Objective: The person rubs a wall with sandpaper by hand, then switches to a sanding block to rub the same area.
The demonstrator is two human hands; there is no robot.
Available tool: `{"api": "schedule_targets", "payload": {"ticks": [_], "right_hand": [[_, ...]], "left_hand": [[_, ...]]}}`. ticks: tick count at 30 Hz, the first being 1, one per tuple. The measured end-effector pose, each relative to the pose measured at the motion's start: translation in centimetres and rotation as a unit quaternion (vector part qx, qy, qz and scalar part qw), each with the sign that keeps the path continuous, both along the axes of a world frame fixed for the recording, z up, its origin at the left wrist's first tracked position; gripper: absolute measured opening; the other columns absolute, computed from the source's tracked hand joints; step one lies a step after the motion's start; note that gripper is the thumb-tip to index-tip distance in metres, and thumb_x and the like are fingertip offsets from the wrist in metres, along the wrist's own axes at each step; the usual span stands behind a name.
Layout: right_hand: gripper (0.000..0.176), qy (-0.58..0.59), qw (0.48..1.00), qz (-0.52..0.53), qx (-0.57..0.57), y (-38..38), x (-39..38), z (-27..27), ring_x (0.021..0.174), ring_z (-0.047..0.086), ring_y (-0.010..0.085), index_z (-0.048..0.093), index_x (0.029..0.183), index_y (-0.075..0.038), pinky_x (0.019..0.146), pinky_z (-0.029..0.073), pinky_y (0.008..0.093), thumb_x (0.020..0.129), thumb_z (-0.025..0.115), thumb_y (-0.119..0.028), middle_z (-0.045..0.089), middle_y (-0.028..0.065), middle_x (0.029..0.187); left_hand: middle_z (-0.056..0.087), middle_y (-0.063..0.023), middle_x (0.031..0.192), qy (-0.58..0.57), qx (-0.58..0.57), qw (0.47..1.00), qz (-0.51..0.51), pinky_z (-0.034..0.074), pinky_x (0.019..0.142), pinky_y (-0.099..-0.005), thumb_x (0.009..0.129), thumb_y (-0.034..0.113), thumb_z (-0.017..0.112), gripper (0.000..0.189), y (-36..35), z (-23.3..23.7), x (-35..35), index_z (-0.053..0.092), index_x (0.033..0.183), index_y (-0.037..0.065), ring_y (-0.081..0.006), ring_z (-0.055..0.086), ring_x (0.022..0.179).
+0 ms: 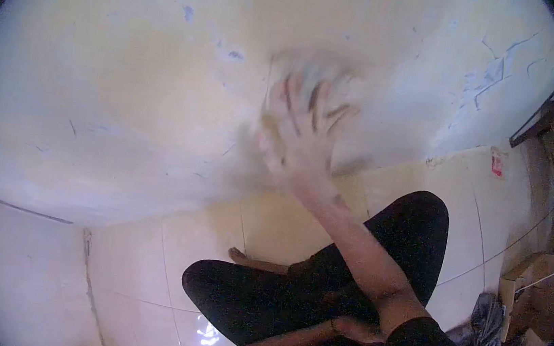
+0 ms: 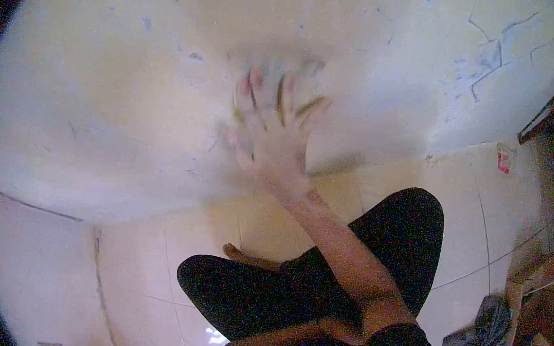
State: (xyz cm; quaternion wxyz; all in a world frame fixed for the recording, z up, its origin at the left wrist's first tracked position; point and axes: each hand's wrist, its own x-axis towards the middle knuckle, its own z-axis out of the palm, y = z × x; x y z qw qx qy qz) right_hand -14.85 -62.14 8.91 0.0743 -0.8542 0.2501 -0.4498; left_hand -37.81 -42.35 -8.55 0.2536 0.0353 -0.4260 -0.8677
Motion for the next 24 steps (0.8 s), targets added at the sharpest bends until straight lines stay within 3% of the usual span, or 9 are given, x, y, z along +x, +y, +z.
{"api": "schedule_targets", "payload": {"ticks": [2, 5, 6, 9, 11, 13, 14, 19, 24], "right_hand": [[0.071, -0.036, 0.998, -0.045, -0.04, -1.6, 0.1, 2.1, 0.132, 0.027, 0.0499, 0.04, 0.14, -0.006, 0.098, 0.007, 0.0788, 0.084, 0.057, -0.047, 0.031, 0.0155, 0.148], [0.072, 0.021, 0.999, -0.005, -0.027, -0.5, 1.5, -8.2, 0.135, 0.023, 0.0479, 0.038, 0.142, -0.007, 0.098, 0.006, 0.0784, 0.085, 0.056, -0.047, 0.031, 0.0152, 0.148], [0.072, 0.022, 1.0, 0.003, -0.022, 0.2, 1.5, -9.5, 0.136, 0.022, 0.0477, 0.038, 0.142, -0.008, 0.098, 0.005, 0.0781, 0.085, 0.056, -0.047, 0.031, 0.0152, 0.148], [0.073, 0.009, 1.0, -0.003, -0.015, 0.8, 1.4, -8.3, 0.137, 0.019, 0.0482, 0.036, 0.143, -0.007, 0.099, 0.004, 0.0777, 0.085, 0.056, -0.047, 0.032, 0.0158, 0.148], [0.074, -0.015, 1.0, -0.018, -0.012, -0.5, -0.7, 0.8, 0.137, 0.018, 0.0498, 0.034, 0.144, -0.006, 0.098, 0.004, 0.0782, 0.085, 0.056, -0.046, 0.031, 0.0169, 0.148], [0.075, -0.033, 0.999, -0.031, -0.004, -1.5, -0.9, 2.7, 0.136, 0.018, 0.0512, 0.032, 0.144, -0.006, 0.097, 0.004, 0.0787, 0.085, 0.055, -0.046, 0.027, 0.0179, 0.15], [0.075, -0.034, 0.999, -0.032, -0.002, -1.8, -0.7, 1.5, 0.136, 0.017, 0.0518, 0.031, 0.145, -0.006, 0.097, 0.003, 0.0788, 0.085, 0.055, -0.045, 0.025, 0.0184, 0.151], [0.074, 0.023, 0.999, 0.015, 0.026, 0.6, 0.3, -9.5, 0.136, 0.013, 0.0546, 0.03, 0.145, -0.005, 0.098, 0.0, 0.078, 0.086, 0.055, -0.044, 0.02, 0.0182, 0.153], [0.073, -0.001, 1.0, -0.004, -0.008, -1.0, -0.7, 1.6, 0.136, 0.013, 0.0541, 0.035, 0.143, -0.007, 0.095, 0.001, 0.0809, 0.086, 0.055, -0.047, 0.023, 0.0144, 0.153]], "left_hand": [[0.043, 0.0042, 0.076, -0.019, -0.001, 0.999, -0.032, 0.037, 0.058, -0.0231, 0.102, 0.028, 0.035, 0.028, -0.9, 0.2, 0.3, 0.05, 0.092, 0.006, -0.0062, 0.04, 0.065], [0.041, 0.0051, 0.073, -0.016, 0.15, 0.988, -0.042, 0.036, 0.057, -0.0233, 0.102, 0.03, 0.035, 0.029, -0.9, 1.3, 0.1, 0.047, 0.087, 0.008, -0.0067, 0.038, 0.062], [0.04, 0.005, 0.073, -0.007, 0.108, 0.994, -0.019, 0.036, 0.057, -0.0233, 0.102, 0.03, 0.035, 0.03, -1.4, 2.7, 0.9, 0.047, 0.086, 0.007, -0.007, 0.038, 0.061], [0.04, 0.0046, 0.073, -0.008, 0.048, 0.999, -0.009, 0.036, 0.057, -0.0236, 0.101, 0.031, 0.035, 0.031, -1.9, 3.9, 2.6, 0.048, 0.087, 0.007, -0.0078, 0.038, 0.061], [0.041, 0.0044, 0.073, -0.03, 0.086, 0.995, -0.038, 0.037, 0.058, -0.024, 0.101, 0.032, 0.035, 0.031, -0.4, 0.2, -0.2, 0.05, 0.09, 0.007, -0.0081, 0.038, 0.062], [0.042, 0.0041, 0.074, 0.049, 0.099, 0.994, 0.002, 0.038, 0.058, -0.0249, 0.101, 0.035, 0.035, 0.033, -0.1, 0.7, 0.2, 0.051, 0.091, 0.008, -0.0085, 0.039, 0.062], [0.043, 0.0039, 0.074, 0.087, 0.101, 0.991, 0.02, 0.038, 0.059, -0.0254, 0.101, 0.036, 0.035, 0.034, -0.2, 1.1, 0.5, 0.051, 0.092, 0.008, -0.0087, 0.039, 0.063], [0.045, 0.0034, 0.074, -0.072, -0.029, 0.997, 0.031, 0.04, 0.062, -0.0269, 0.102, 0.039, 0.034, 0.037, -1.9, 4.5, 2.8, 0.052, 0.092, 0.007, -0.0104, 0.04, 0.062], [0.046, 0.0023, 0.072, -0.021, -0.061, 0.996, 0.062, 0.04, 0.062, -0.0265, 0.101, 0.037, 0.034, 0.038, -1.3, 4.2, 3.0, 0.053, 0.092, 0.006, -0.0103, 0.043, 0.063]]}}
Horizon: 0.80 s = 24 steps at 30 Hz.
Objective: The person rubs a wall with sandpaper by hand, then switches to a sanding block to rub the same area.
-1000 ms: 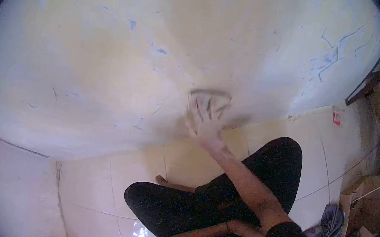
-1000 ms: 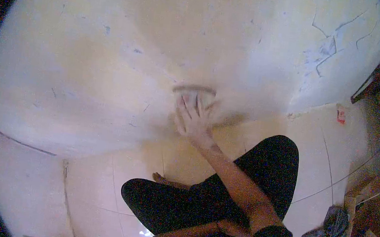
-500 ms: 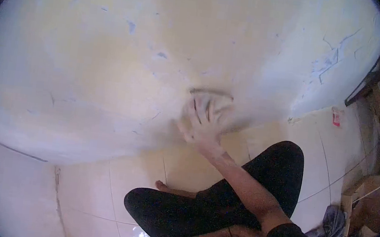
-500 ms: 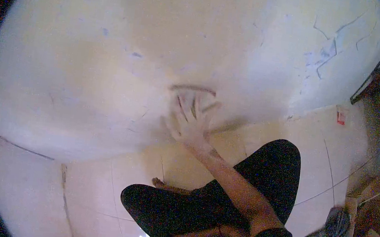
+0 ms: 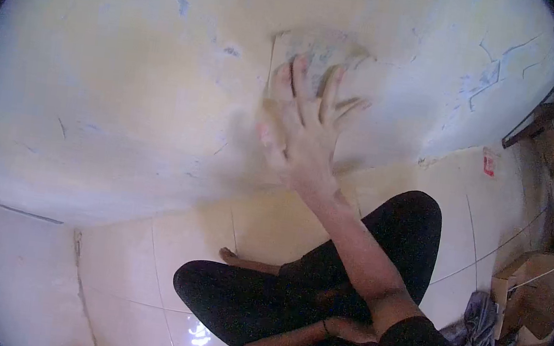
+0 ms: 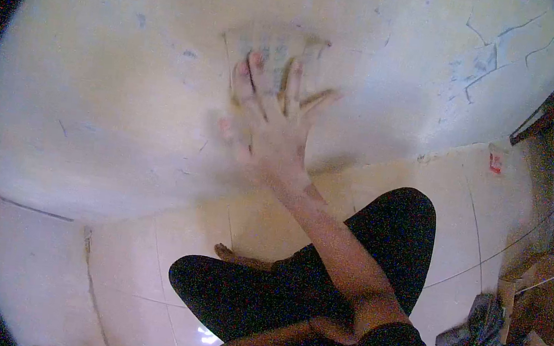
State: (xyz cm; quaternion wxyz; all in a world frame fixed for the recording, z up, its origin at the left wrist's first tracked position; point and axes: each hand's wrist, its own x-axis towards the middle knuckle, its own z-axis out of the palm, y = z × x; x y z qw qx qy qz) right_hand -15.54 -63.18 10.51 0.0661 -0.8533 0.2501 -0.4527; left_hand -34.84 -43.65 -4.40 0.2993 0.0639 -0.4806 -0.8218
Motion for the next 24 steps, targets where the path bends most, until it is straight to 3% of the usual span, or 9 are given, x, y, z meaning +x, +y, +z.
{"api": "schedule_targets", "payload": {"ticks": [2, 5, 7, 11, 13, 17, 19, 21, 24], "right_hand": [[0.072, -0.029, 0.999, -0.017, -0.024, -1.0, 0.8, -1.6, 0.136, 0.012, 0.0538, 0.036, 0.143, -0.008, 0.094, 0.001, 0.0813, 0.086, 0.054, -0.048, 0.023, 0.013, 0.153], [0.07, 0.071, 0.997, 0.016, -0.033, 0.8, 1.4, -12.5, 0.137, 0.011, 0.0538, 0.035, 0.143, -0.008, 0.096, -0.002, 0.0794, 0.088, 0.053, -0.046, 0.022, 0.0147, 0.153], [0.067, 0.048, 0.999, 0.018, -0.005, 1.5, 1.7, -10.4, 0.136, 0.014, 0.0543, 0.035, 0.143, -0.008, 0.096, 0.0, 0.0794, 0.089, 0.052, -0.044, 0.024, 0.016, 0.152], [0.068, -0.055, 0.998, -0.027, 0.016, -0.2, 0.4, -0.4, 0.132, 0.02, 0.056, 0.037, 0.141, -0.006, 0.093, 0.004, 0.0822, 0.088, 0.053, -0.045, 0.028, 0.0183, 0.149], [0.071, -0.03, 0.999, -0.014, 0.021, -0.6, 0.7, -2.1, 0.132, 0.019, 0.0566, 0.035, 0.142, -0.006, 0.093, 0.004, 0.082, 0.087, 0.054, -0.046, 0.027, 0.0193, 0.149], [0.077, 0.057, 0.998, -0.003, -0.029, 1.0, 1.3, -11.7, 0.135, 0.011, 0.0563, 0.029, 0.145, -0.005, 0.098, 0.002, 0.0781, 0.087, 0.053, -0.049, 0.023, 0.0221, 0.151], [0.077, 0.052, 0.996, 0.026, 0.06, 2.5, 1.7, -11.8, 0.136, 0.01, 0.0557, 0.028, 0.146, -0.005, 0.099, 0.002, 0.0773, 0.087, 0.052, -0.05, 0.022, 0.0229, 0.15], [0.077, 0.009, 0.999, 0.004, 0.03, 1.0, 0.9, -4.0, 0.136, 0.01, 0.0551, 0.029, 0.145, -0.004, 0.097, 0.002, 0.0785, 0.088, 0.052, -0.05, 0.023, 0.0236, 0.15], [0.078, -0.073, 0.997, -0.022, 0.026, -1.9, -0.8, 1.8, 0.136, 0.009, 0.0551, 0.026, 0.145, -0.001, 0.099, 0.002, 0.0772, 0.089, 0.05, -0.049, 0.02, 0.0244, 0.151]], "left_hand": [[0.046, 0.0019, 0.071, 0.006, 0.001, 1.0, -0.021, 0.04, 0.062, -0.0263, 0.101, 0.036, 0.035, 0.037, -0.7, 0.2, 0.0, 0.053, 0.091, 0.005, -0.0102, 0.043, 0.063], [0.043, 0.0015, 0.069, -0.046, 0.093, 0.99, -0.093, 0.038, 0.059, -0.026, 0.101, 0.032, 0.035, 0.034, -1.6, 1.5, -0.1, 0.051, 0.086, 0.005, -0.0102, 0.041, 0.061], [0.042, 0.0019, 0.068, -0.036, -0.051, 0.998, 0.018, 0.037, 0.058, -0.0258, 0.1, 0.029, 0.036, 0.031, 0.0, -0.5, -1.6, 0.05, 0.084, 0.006, -0.01, 0.039, 0.059], [0.043, 0.003, 0.069, 0.017, 0.089, 0.992, -0.09, 0.038, 0.057, -0.0259, 0.099, 0.028, 0.037, 0.029, 1.0, -5.9, -3.8, 0.05, 0.086, 0.006, -0.0092, 0.039, 0.06], [0.043, 0.0034, 0.07, -0.012, 0.057, 0.996, -0.073, 0.038, 0.057, -0.0262, 0.099, 0.03, 0.037, 0.029, -0.6, -0.5, -0.6, 0.049, 0.087, 0.007, -0.0089, 0.039, 0.06], [0.044, 0.002, 0.072, -0.033, 0.244, 0.959, -0.138, 0.039, 0.058, -0.0266, 0.1, 0.031, 0.036, 0.029, -0.6, -1.8, -2.6, 0.049, 0.089, 0.007, -0.0089, 0.041, 0.062], [0.044, 0.0013, 0.074, -0.055, 0.118, 0.991, -0.032, 0.04, 0.058, -0.0265, 0.1, 0.031, 0.036, 0.029, -0.3, 2.0, -0.1, 0.048, 0.088, 0.007, -0.009, 0.042, 0.062], [0.045, 0.0007, 0.075, -0.045, 0.04, 0.998, 0.006, 0.041, 0.059, -0.0265, 0.1, 0.03, 0.036, 0.029, 0.6, 2.0, 0.0, 0.049, 0.089, 0.007, -0.0095, 0.043, 0.063], [0.047, 0.0001, 0.077, -0.026, -0.074, 0.997, 0.013, 0.042, 0.061, -0.0267, 0.1, 0.029, 0.037, 0.028, 0.6, -4.3, -2.3, 0.05, 0.092, 0.006, -0.0107, 0.045, 0.065]]}}
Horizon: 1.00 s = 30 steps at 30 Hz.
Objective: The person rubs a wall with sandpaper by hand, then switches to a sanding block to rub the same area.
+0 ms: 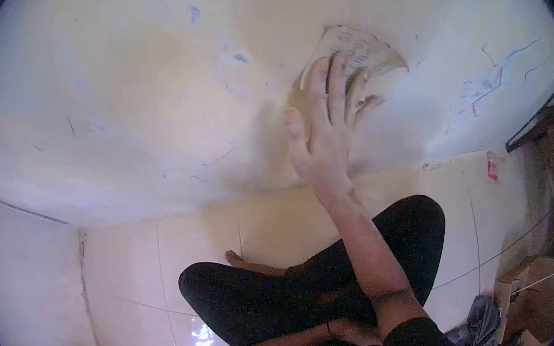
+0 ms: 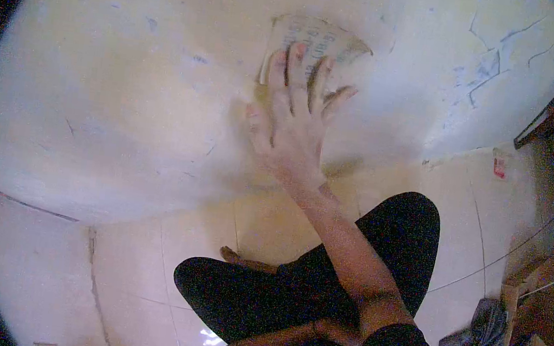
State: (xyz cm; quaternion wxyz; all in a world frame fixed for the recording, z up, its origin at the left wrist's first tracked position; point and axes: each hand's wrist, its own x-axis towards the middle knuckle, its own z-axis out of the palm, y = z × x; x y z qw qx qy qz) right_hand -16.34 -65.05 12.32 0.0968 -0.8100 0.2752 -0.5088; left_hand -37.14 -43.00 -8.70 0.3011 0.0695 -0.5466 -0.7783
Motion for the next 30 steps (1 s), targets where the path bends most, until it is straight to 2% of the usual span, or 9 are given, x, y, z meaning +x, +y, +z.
{"api": "schedule_targets", "payload": {"ticks": [2, 5, 6, 12, 17, 19, 21, 23, 30], "right_hand": [[0.075, 0.041, 0.999, 0.028, 0.02, -0.2, 0.6, -4.1, 0.137, 0.008, 0.0545, 0.026, 0.145, 0.0, 0.101, 0.002, 0.0745, 0.091, 0.046, -0.048, 0.017, 0.0244, 0.152], [0.073, 0.091, 0.995, 0.0, -0.049, 1.5, 1.7, -12.4, 0.137, 0.007, 0.0543, 0.025, 0.145, 0.0, 0.104, 0.002, 0.0715, 0.093, 0.044, -0.047, 0.015, 0.0248, 0.153], [0.073, 0.104, 0.991, -0.024, -0.082, 2.2, 2.0, -13.8, 0.137, 0.007, 0.0543, 0.025, 0.145, 0.0, 0.104, 0.002, 0.0706, 0.093, 0.044, -0.046, 0.015, 0.025, 0.152], [0.073, -0.005, 1.0, 0.013, 0.006, -0.5, -0.1, -0.6, 0.135, 0.009, 0.0572, 0.027, 0.144, 0.002, 0.102, 0.002, 0.0733, 0.091, 0.046, -0.045, 0.019, 0.0277, 0.15], [0.074, 0.107, 0.994, -0.006, -0.032, 2.5, 1.6, -12.6, 0.138, 0.006, 0.0527, 0.021, 0.146, 0.001, 0.105, 0.002, 0.0695, 0.092, 0.045, -0.043, 0.014, 0.0254, 0.153], [0.074, 0.092, 0.996, -0.002, -0.017, 3.2, 2.4, -11.0, 0.138, 0.007, 0.0526, 0.021, 0.146, 0.002, 0.106, 0.003, 0.0688, 0.092, 0.045, -0.043, 0.014, 0.0268, 0.152], [0.074, 0.072, 0.997, 0.007, 0.014, 2.0, 1.0, -3.7, 0.137, 0.007, 0.0537, 0.022, 0.145, 0.003, 0.106, 0.003, 0.0686, 0.093, 0.045, -0.043, 0.014, 0.0291, 0.151], [0.073, 0.047, 0.999, 0.005, 0.007, 0.9, 0.5, -1.7, 0.137, 0.007, 0.054, 0.022, 0.145, 0.004, 0.106, 0.003, 0.0688, 0.093, 0.045, -0.042, 0.014, 0.0298, 0.151], [0.07, 0.108, 0.994, 0.019, -0.006, 3.7, 2.2, -11.8, 0.138, 0.009, 0.0518, 0.02, 0.145, 0.004, 0.108, 0.003, 0.0655, 0.094, 0.045, -0.038, 0.015, 0.0289, 0.151]], "left_hand": [[0.047, -0.0001, 0.078, -0.016, -0.133, 0.989, 0.065, 0.042, 0.062, -0.0271, 0.1, 0.028, 0.037, 0.027, 0.7, -2.0, -1.4, 0.05, 0.092, 0.006, -0.0116, 0.046, 0.067], [0.049, -0.0015, 0.079, 0.022, 0.263, 0.949, -0.174, 0.042, 0.063, -0.0272, 0.1, 0.028, 0.036, 0.028, -0.7, -1.1, -1.7, 0.05, 0.093, 0.005, -0.0115, 0.047, 0.07], [0.048, -0.0011, 0.077, 0.013, 0.176, 0.977, -0.117, 0.041, 0.062, -0.0268, 0.1, 0.028, 0.036, 0.029, -0.9, 0.2, -0.9, 0.051, 0.092, 0.005, -0.011, 0.046, 0.068], [0.048, 0.0002, 0.076, 0.081, 0.218, 0.97, -0.069, 0.04, 0.059, -0.0256, 0.1, 0.031, 0.037, 0.033, 0.1, 1.1, -0.1, 0.054, 0.093, 0.004, -0.0095, 0.044, 0.065], [0.051, -0.0011, 0.082, -0.024, 0.278, 0.951, -0.131, 0.042, 0.06, -0.0275, 0.099, 0.031, 0.039, 0.032, -1.5, 2.1, -0.6, 0.056, 0.095, 0.004, -0.0113, 0.049, 0.07], [0.051, -0.0008, 0.079, -0.149, -0.107, 0.952, 0.245, 0.042, 0.059, -0.0278, 0.099, 0.03, 0.04, 0.032, 1.6, 5.5, 0.6, 0.056, 0.093, 0.004, -0.0118, 0.048, 0.068], [0.05, -0.0007, 0.077, -0.158, -0.15, 0.934, 0.283, 0.042, 0.059, -0.0278, 0.099, 0.03, 0.039, 0.032, 2.9, 5.5, 0.3, 0.057, 0.093, 0.004, -0.0122, 0.048, 0.067], [0.05, -0.0008, 0.077, -0.056, 0.119, 0.991, -0.006, 0.042, 0.061, -0.0275, 0.099, 0.03, 0.038, 0.032, 0.0, 2.0, 0.8, 0.057, 0.096, 0.005, -0.0124, 0.048, 0.068], [0.048, 0.0001, 0.067, -0.018, 0.078, 0.997, -0.015, 0.042, 0.059, -0.0266, 0.099, 0.03, 0.036, 0.034, -0.8, 2.1, 0.8, 0.057, 0.093, 0.004, -0.011, 0.048, 0.063]]}}
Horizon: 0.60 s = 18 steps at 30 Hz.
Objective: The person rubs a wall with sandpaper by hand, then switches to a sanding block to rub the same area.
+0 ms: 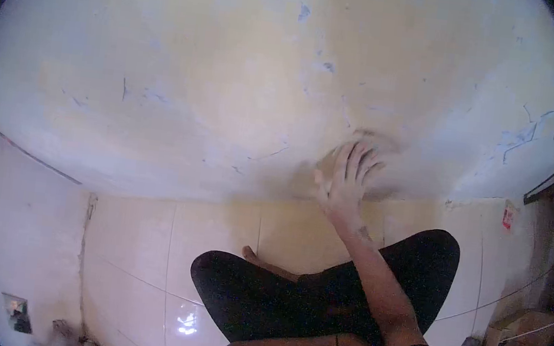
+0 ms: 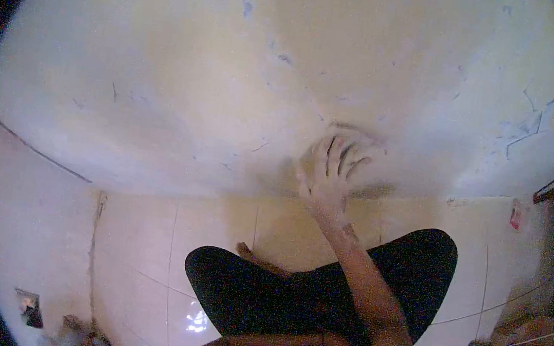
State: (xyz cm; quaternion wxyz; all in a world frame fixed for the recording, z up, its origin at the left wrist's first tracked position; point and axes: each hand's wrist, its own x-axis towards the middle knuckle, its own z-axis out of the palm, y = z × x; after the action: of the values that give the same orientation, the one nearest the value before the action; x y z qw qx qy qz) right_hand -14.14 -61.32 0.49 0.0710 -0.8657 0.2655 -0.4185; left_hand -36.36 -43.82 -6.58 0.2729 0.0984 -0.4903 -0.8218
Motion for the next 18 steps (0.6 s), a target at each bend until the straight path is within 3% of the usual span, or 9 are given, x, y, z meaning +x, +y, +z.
{"api": "schedule_targets", "payload": {"ticks": [3, 5, 9, 10, 12, 14, 15, 17, 18], "right_hand": [[0.073, -0.089, 0.995, 0.022, 0.025, -1.9, -1.0, 9.0, 0.137, 0.01, 0.0534, 0.021, 0.144, 0.005, 0.106, 0.003, 0.0686, 0.093, 0.047, -0.039, 0.016, 0.0307, 0.15], [0.073, -0.067, 0.998, 0.006, 0.007, -2.5, -0.8, 8.1, 0.137, 0.01, 0.0533, 0.021, 0.144, 0.005, 0.106, 0.003, 0.0684, 0.093, 0.047, -0.038, 0.016, 0.0305, 0.15], [0.07, 0.055, 0.995, 0.003, -0.079, -0.7, -0.1, -2.4, 0.138, 0.009, 0.0519, 0.02, 0.145, 0.005, 0.109, 0.003, 0.0647, 0.093, 0.044, -0.036, 0.014, 0.0293, 0.151], [0.069, 0.027, 0.998, 0.002, -0.052, -0.6, 0.2, -1.4, 0.138, 0.009, 0.0519, 0.02, 0.145, 0.005, 0.109, 0.003, 0.0647, 0.094, 0.044, -0.036, 0.015, 0.0291, 0.151], [0.068, -0.024, 1.0, 0.002, 0.006, -0.6, 0.0, 3.5, 0.138, 0.008, 0.0519, 0.022, 0.145, 0.004, 0.109, 0.002, 0.0648, 0.094, 0.043, -0.036, 0.016, 0.0286, 0.151], [0.071, -0.086, 0.996, -0.017, 0.027, -2.1, -1.0, 8.8, 0.138, 0.008, 0.0524, 0.021, 0.145, 0.005, 0.107, 0.001, 0.0671, 0.093, 0.045, -0.038, 0.015, 0.0294, 0.151], [0.073, -0.123, 0.992, -0.027, 0.028, -3.0, -1.1, 10.5, 0.137, 0.008, 0.0527, 0.021, 0.145, 0.005, 0.107, 0.001, 0.0683, 0.092, 0.046, -0.039, 0.014, 0.0299, 0.15], [0.074, -0.062, 0.998, -0.025, 0.012, -3.2, -1.0, 7.0, 0.138, 0.005, 0.0521, 0.019, 0.145, 0.005, 0.107, 0.0, 0.0675, 0.093, 0.045, -0.04, 0.011, 0.0295, 0.151], [0.074, -0.033, 0.999, -0.023, 0.001, -3.0, -0.6, 4.7, 0.138, 0.004, 0.0519, 0.017, 0.146, 0.005, 0.107, -0.001, 0.0671, 0.093, 0.045, -0.04, 0.009, 0.0293, 0.152]], "left_hand": [[0.047, 0.0008, 0.065, 0.017, 0.076, 0.997, -0.026, 0.042, 0.058, -0.0267, 0.099, 0.031, 0.038, 0.034, 1.2, -1.3, -1.7, 0.057, 0.091, 0.004, -0.01, 0.046, 0.061], [0.048, 0.0007, 0.067, 0.024, 0.149, 0.988, -0.039, 0.042, 0.057, -0.0267, 0.098, 0.032, 0.04, 0.034, 0.7, -1.4, -1.4, 0.057, 0.091, 0.004, -0.0093, 0.046, 0.062], [0.049, 0.0002, 0.071, -0.044, -0.028, 0.994, 0.097, 0.043, 0.057, -0.027, 0.098, 0.032, 0.041, 0.035, 0.7, 0.8, -1.4, 0.058, 0.094, 0.003, -0.0096, 0.047, 0.062], [0.049, 0.0002, 0.071, -0.053, -0.128, 0.975, 0.176, 0.043, 0.057, -0.027, 0.098, 0.032, 0.041, 0.034, 1.8, 0.9, -2.2, 0.058, 0.093, 0.003, -0.0097, 0.047, 0.062], [0.049, 0.0, 0.073, -0.022, -0.087, 0.985, 0.148, 0.043, 0.058, -0.0272, 0.098, 0.031, 0.041, 0.033, 2.1, 0.0, -1.9, 0.058, 0.093, 0.004, -0.01, 0.047, 0.063], [0.05, -0.0005, 0.074, 0.071, 0.196, 0.976, -0.067, 0.043, 0.059, -0.0276, 0.098, 0.03, 0.04, 0.032, 0.9, -1.7, -1.4, 0.057, 0.095, 0.004, -0.0105, 0.048, 0.066], [0.051, -0.0008, 0.077, 0.034, 0.142, 0.986, -0.079, 0.044, 0.059, -0.0277, 0.098, 0.03, 0.04, 0.031, 0.3, -2.1, -1.6, 0.057, 0.096, 0.004, -0.0108, 0.048, 0.067], [0.052, -0.0014, 0.081, -0.039, 0.028, 0.994, -0.102, 0.044, 0.061, -0.0278, 0.098, 0.03, 0.041, 0.03, -0.6, -2.2, -2.1, 0.057, 0.097, 0.004, -0.0113, 0.049, 0.07], [0.052, -0.0018, 0.082, -0.037, 0.054, 0.994, -0.091, 0.045, 0.063, -0.0282, 0.098, 0.03, 0.04, 0.031, -0.9, -1.5, -1.7, 0.057, 0.098, 0.004, -0.0121, 0.05, 0.072]]}}
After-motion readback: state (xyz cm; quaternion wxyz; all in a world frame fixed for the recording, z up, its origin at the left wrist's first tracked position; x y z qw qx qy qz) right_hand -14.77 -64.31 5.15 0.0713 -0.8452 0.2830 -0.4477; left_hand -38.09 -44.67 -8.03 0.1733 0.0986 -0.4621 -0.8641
